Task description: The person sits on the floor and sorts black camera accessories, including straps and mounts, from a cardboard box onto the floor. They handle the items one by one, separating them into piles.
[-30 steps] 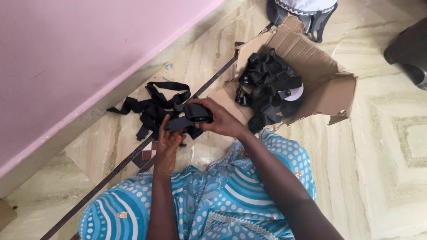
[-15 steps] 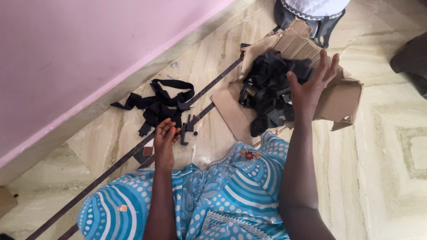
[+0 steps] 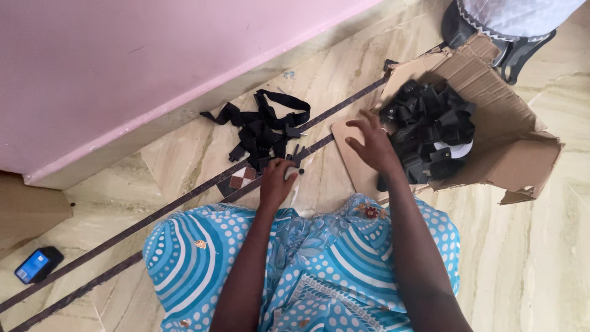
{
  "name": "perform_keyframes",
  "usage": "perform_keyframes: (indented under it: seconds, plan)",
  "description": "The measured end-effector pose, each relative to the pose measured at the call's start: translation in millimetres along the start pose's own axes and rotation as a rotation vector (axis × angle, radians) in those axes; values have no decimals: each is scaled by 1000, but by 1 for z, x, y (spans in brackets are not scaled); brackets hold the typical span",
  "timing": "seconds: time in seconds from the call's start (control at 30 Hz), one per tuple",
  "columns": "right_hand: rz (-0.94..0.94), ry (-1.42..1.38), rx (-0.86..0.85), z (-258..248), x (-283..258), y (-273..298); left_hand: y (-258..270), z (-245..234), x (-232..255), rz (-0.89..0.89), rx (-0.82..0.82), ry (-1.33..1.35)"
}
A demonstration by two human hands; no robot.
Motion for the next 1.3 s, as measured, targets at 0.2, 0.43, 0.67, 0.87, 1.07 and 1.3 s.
perform_keyframes:
  seconds: [0.2,0.43,0.67,0.87,1.07,1.3]
  plan:
    - [2,1,-140,31,-3,2,19,27,-19,-157,-240,-293]
    - [-52,-17,-201,40,-16,5,7,39,-43,30,-161,-182]
    - [65,-412,-325,24,-30,4,-9,4,2,-110,-302,1019]
    - [83,-720,-458,17,-50,1,-10,-9,18,-36,-293,1017]
    - [150,-610,-386,24,-63,-1,-10,-1,15,-28,-357,898]
    - [26,-477,-257,9,-65,-4,-7,-8,31,-49,-412,886]
Point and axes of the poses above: each hand's wrist, its own y-axis away from the middle knuckle, its own z-axis out of the palm, x = y × z, the point moved 2 cm from there along -y, towards the middle knuckle, and after that the axes turned 2 degrees about -y, right-handed, at the moved point
